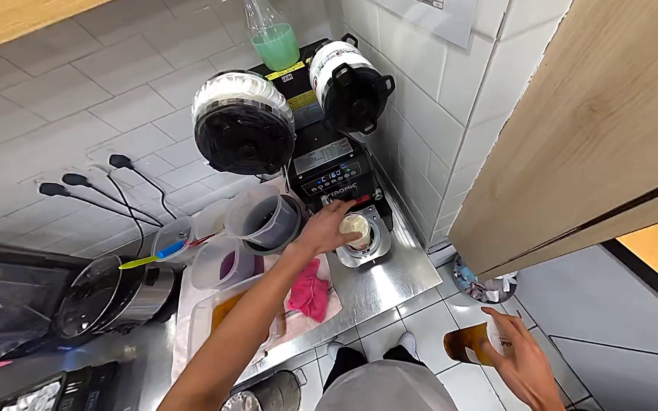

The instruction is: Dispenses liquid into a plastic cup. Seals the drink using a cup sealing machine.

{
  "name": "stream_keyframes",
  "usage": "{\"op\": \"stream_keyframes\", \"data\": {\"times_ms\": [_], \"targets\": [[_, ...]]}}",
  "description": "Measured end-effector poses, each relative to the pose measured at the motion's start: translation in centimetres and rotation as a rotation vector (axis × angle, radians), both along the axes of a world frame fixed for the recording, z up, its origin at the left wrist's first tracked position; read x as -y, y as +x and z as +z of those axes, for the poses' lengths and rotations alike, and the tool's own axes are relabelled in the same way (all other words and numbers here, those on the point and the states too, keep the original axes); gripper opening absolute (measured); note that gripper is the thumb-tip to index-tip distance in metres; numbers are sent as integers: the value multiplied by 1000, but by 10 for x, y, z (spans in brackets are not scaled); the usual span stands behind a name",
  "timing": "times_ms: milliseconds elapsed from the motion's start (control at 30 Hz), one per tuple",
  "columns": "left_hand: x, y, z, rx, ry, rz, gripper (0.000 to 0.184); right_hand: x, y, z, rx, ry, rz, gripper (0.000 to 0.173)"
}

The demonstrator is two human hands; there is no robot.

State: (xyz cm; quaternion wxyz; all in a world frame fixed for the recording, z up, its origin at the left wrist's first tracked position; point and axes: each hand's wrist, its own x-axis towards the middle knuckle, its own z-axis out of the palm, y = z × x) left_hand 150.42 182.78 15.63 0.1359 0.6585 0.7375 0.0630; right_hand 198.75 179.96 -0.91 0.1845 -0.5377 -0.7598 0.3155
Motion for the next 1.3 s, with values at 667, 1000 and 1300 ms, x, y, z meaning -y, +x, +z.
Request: {"op": "stream_keyframes", "data": {"times_ms": [667,1000,1300], "targets": [[-27,14,19,-433,50,65,61,-2,-1,7,23,-48,37,69],[10,31,21,-119,110,-214,57,8,-27,27,-82,-19,56,68],[155,115,-77,1079,-199,-167,94,23,-119,81,-703,-208,200,75]]}}
